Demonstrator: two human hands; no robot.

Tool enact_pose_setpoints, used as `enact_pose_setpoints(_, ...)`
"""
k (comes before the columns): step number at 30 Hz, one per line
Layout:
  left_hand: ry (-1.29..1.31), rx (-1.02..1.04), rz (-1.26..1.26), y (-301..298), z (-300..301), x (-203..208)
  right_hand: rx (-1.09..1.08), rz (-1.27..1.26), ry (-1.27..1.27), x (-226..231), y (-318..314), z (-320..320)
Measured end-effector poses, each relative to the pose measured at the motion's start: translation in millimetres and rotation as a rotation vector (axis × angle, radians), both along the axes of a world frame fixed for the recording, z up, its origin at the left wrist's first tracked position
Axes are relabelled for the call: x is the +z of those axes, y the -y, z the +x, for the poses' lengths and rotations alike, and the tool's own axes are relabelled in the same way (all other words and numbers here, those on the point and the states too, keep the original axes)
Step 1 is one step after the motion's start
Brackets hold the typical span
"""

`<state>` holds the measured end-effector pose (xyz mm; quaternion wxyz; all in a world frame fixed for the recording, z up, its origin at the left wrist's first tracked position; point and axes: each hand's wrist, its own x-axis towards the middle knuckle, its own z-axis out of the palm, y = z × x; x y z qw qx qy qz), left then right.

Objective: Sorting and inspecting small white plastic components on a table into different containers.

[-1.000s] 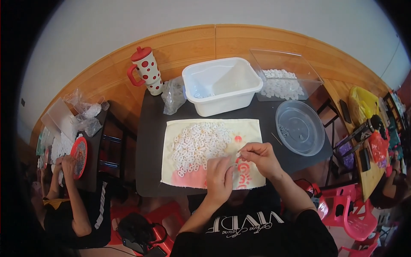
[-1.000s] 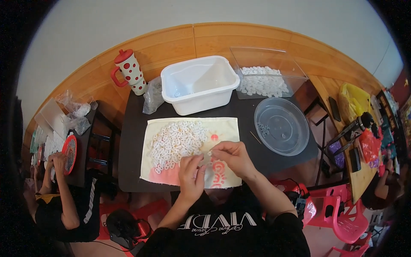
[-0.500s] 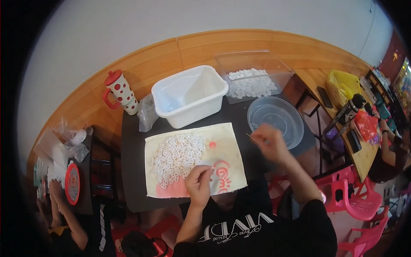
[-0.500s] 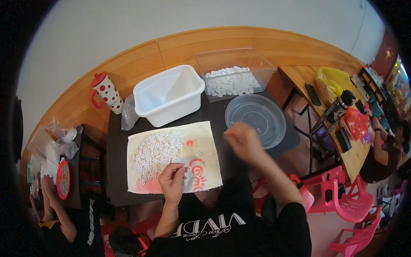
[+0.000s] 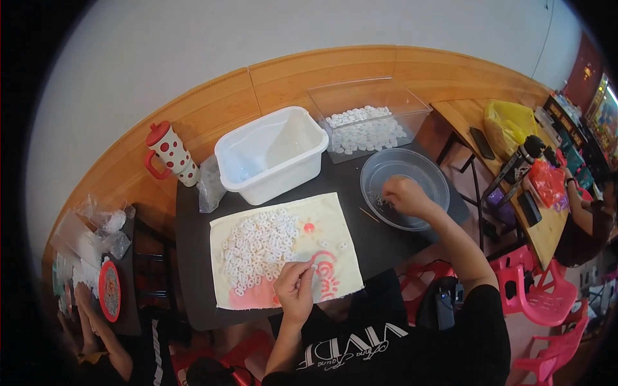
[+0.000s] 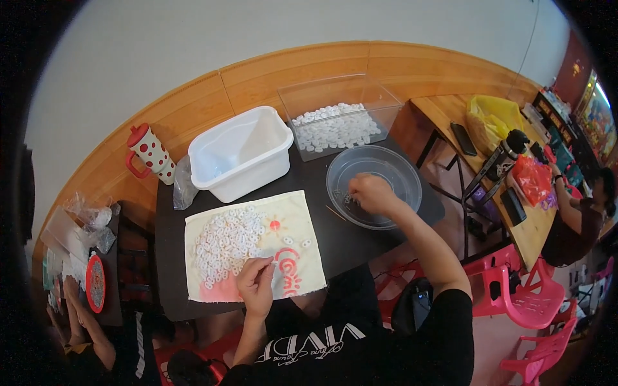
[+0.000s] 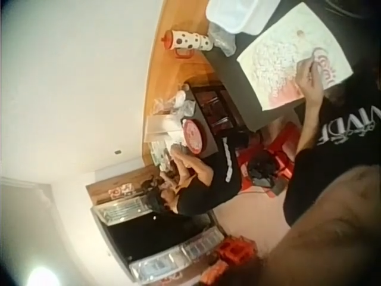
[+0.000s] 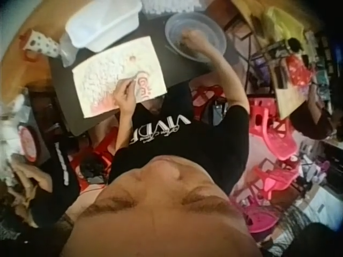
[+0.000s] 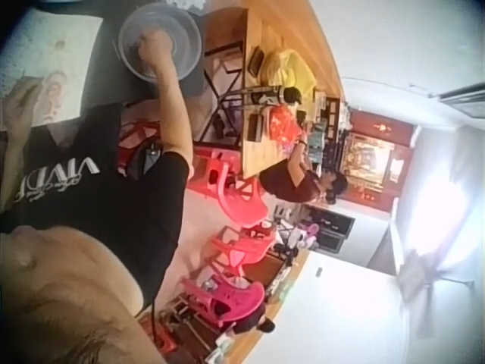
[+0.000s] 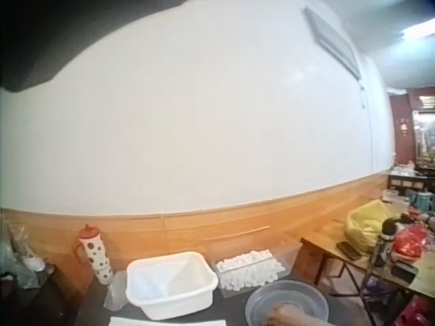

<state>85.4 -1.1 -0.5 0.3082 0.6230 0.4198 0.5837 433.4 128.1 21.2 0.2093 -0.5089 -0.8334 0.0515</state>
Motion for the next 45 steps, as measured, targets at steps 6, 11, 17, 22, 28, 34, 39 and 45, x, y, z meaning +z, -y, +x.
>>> enact_pose_setpoints(6,-0.037,-0.007,0.007,-1.0,-0.4,1.1,-0.162,-0.101,-0.435,16.7,10.4,15.6)
enact_pose_setpoints(11,-0.042,-0.011,0.01,-1.0,-1.3,0.5,-0.255,-0.201,-0.439,24.7,18.5,11.5)
enact_pose_setpoints(17,-0.045,-0.021,-0.002,-0.4,-3.2,-0.9,-0.213,-0.215,-0.442,28.1,19.3,2.6)
enact_pose_setpoints(22,-0.052,-0.029,-0.014,0.1,-2.7,2.6,-0.211,-0.216,-0.47,24.4,15.5,6.4)
enact_pose_setpoints(28,-0.021,-0.029,0.037,-0.8,-2.0,2.0,-0.253,-0.481,-0.833,25.2,17.0,3.3)
enact_pose_setpoints(34,0.002,-0.03,0.028,-0.5,-2.4,6.0,-0.238,-0.66,-1.244,37.1,28.7,-16.3)
enact_pose_setpoints(39,-0.02,-0.03,0.028,-1.7,-4.3,4.9,0.033,-0.637,-1.268,60.3,64.0,-79.7)
enact_pose_setpoints(45,-0.009,-0.06,-0.031,-0.6,-7.8,3.0,-0.107,-0.163,-0.894,37.5,37.7,-68.4)
